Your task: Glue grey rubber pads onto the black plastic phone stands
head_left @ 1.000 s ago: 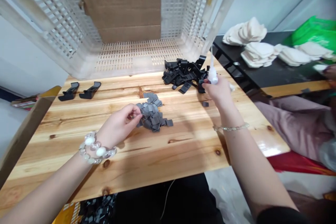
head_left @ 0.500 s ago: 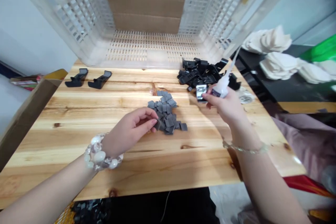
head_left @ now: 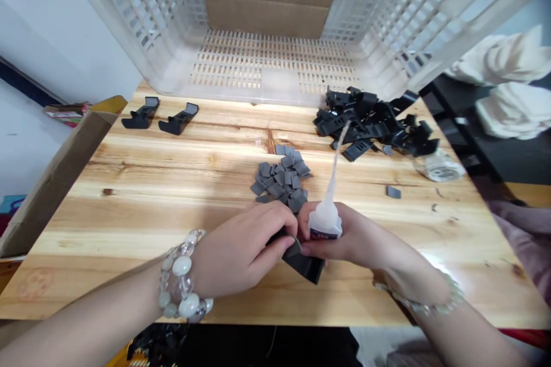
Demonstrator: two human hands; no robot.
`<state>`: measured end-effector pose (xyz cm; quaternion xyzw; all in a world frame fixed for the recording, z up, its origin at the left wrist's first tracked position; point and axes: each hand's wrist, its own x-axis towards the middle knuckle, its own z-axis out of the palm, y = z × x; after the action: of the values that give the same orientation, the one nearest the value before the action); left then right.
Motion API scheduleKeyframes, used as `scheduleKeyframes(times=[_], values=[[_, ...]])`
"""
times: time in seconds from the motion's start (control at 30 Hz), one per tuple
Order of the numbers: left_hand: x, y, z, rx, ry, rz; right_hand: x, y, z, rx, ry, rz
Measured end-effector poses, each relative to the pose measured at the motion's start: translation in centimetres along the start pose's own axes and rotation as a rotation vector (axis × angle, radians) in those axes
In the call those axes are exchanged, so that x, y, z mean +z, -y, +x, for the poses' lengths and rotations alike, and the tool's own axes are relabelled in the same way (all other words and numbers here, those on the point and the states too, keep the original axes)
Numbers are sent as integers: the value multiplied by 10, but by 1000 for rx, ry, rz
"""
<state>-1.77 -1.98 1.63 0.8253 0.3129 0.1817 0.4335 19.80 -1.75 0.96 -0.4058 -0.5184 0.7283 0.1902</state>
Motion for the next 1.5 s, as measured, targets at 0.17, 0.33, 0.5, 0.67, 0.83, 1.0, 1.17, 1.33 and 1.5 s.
scheduleKeyframes(times=[0.17,0.33,0.5,0.67,0.83,1.0,1.17,1.33,1.5], values=[[3,-2,2,34,50,120,6,-5,3,46,53,149],[5,1,1,6,33,85,1,-8,3,88,92,229],[9,1,1,-50,24,54,1,-6,4,48,52,163],[6,-3,1,-191,29,-95,2,-9,5,19,-130,125],[-5,-2,1,-352,181,-285,-9,-9,0,-53,-203,227],[-8,1,4,-439,196,-459,-11,-4,-2,-159,-248,309],[-7,3,6,-513,-62,-648,-12,-6,0,-243,-292,240],[-5,1,8,-559,-139,-792,-10,-8,2,-276,-337,93],[0,-1,9,-573,-97,-835,-5,-10,4,-300,-304,45]])
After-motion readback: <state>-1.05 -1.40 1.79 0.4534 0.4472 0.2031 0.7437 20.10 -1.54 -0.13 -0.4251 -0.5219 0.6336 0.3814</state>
